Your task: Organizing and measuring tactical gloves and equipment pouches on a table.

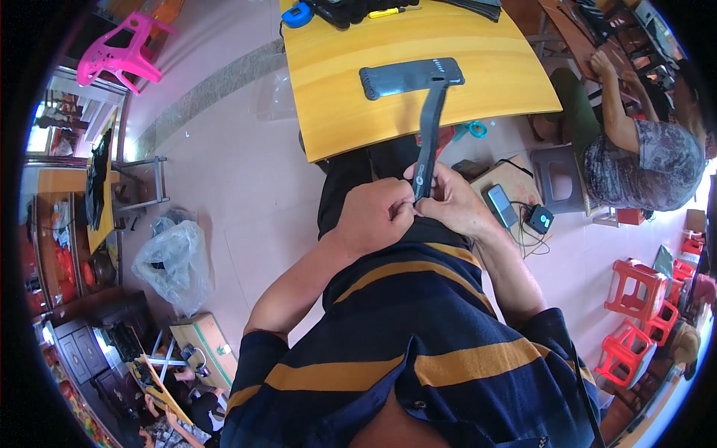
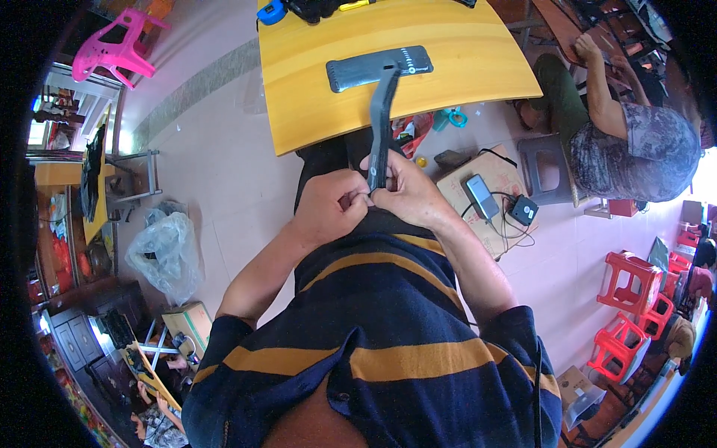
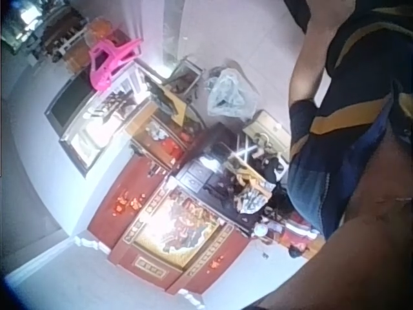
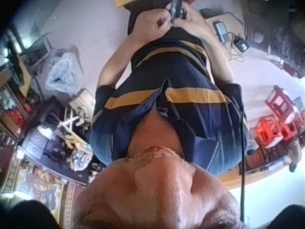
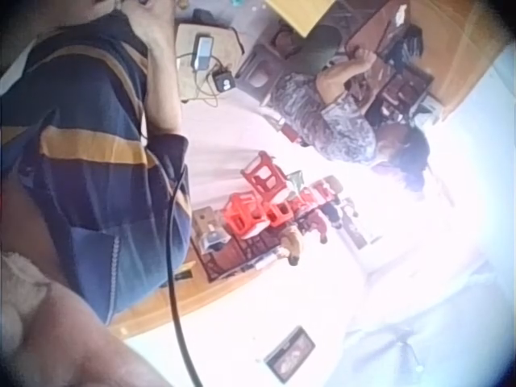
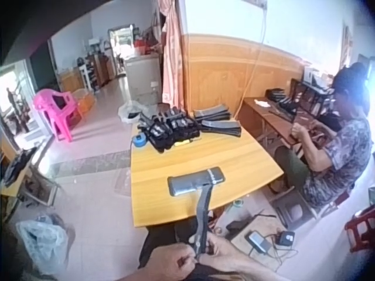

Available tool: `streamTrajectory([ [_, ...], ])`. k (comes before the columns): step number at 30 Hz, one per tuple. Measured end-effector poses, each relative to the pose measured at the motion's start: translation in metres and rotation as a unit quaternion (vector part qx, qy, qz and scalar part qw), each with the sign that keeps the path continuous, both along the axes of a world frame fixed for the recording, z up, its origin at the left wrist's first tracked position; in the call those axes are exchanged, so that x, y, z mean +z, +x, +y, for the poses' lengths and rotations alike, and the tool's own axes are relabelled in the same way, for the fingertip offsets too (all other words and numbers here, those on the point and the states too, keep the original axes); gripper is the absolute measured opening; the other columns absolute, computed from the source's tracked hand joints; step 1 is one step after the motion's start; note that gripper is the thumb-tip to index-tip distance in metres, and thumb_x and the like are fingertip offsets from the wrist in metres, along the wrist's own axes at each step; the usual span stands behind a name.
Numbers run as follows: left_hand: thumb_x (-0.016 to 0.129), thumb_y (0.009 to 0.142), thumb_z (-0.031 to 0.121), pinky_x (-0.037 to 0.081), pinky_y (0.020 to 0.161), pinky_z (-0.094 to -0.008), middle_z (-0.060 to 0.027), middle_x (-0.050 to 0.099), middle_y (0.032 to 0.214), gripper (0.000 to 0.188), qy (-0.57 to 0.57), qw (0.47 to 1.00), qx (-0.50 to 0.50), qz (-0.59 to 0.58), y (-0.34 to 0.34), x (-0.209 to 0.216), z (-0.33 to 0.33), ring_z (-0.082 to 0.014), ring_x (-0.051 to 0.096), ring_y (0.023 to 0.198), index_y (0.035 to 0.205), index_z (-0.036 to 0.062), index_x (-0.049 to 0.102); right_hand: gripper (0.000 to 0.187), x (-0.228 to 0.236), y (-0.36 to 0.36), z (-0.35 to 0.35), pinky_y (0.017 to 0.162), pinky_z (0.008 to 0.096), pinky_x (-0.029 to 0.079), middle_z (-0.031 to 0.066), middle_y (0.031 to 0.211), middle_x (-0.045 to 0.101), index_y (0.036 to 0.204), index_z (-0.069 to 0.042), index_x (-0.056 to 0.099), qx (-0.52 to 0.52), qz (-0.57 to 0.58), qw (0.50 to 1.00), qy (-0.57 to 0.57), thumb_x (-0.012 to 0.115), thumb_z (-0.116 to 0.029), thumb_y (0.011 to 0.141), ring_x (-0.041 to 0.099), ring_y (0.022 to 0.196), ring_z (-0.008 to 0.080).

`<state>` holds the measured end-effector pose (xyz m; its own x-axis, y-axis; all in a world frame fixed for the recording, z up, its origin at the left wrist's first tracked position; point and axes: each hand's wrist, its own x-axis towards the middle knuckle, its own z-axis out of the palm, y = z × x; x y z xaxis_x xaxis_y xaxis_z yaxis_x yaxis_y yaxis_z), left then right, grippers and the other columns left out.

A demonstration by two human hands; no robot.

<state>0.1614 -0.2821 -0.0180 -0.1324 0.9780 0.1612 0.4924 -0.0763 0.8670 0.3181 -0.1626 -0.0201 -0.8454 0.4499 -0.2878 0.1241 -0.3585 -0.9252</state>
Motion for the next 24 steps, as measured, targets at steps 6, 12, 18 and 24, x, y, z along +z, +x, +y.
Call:
streamTrajectory([
  [6, 0.075, 0.082, 0.009, 0.049, 0.055, -0.035, -0.0075, 0.063, 0.082, 0.018, 0.023, 0.994, -0.001, 0.104, -0.007, 0.015, -0.001, -0.0235, 0.062, 0.06, 0.095, 0.0075, 0.063, 0.044, -0.003, 0.002, 0.003, 0.074, 0.0264, 0.054, 0.0011, 0.094, 0.06, 0.124, -0.003, 0.052, -0.014, 0.002, 1.0, 0.008, 0.063, 0.011, 0.083, 0.063, 0.083, 0.0092],
  [12, 0.069, 0.086, 0.013, 0.051, 0.059, -0.0424, -0.0119, 0.065, 0.083, 0.01, 0.038, 0.985, -0.037, 0.163, -0.013, 0.019, 0.003, -0.0358, 0.064, 0.068, 0.087, 0.0085, 0.059, 0.045, 0.006, 0.0, 0.007, 0.074, 0.0271, 0.055, 0.0034, 0.095, 0.062, 0.127, -0.002, 0.051, 0.045, 0.019, 0.999, -0.006, 0.061, 0.01, 0.085, 0.065, 0.083, 0.0116],
  [18, 0.07, 0.084, 0.022, 0.049, 0.057, -0.0446, -0.0126, 0.063, 0.075, 0.014, 0.042, 0.986, -0.051, 0.154, -0.013, 0.019, 0.007, -0.0368, 0.065, 0.069, 0.083, 0.0108, 0.062, 0.038, 0.002, -0.009, -0.003, 0.068, 0.0302, 0.054, 0.0045, 0.087, 0.064, 0.124, -0.001, 0.053, 0.062, 0.014, 0.993, 0.097, 0.058, 0.003, 0.087, 0.066, 0.076, 0.0129],
  [24, 0.063, 0.077, 0.017, 0.049, 0.056, -0.0458, -0.0121, 0.061, 0.069, 0.008, 0.027, 0.973, -0.083, 0.212, -0.021, 0.03, -0.006, -0.0357, 0.064, 0.066, 0.078, 0.0099, 0.06, 0.023, 0.034, -0.003, -0.005, 0.072, 0.0511, 0.053, 0.0285, 0.081, 0.065, 0.106, 0.0, 0.054, 0.161, -0.095, 0.916, 0.356, 0.055, -0.006, 0.084, 0.067, 0.082, 0.0461],
])
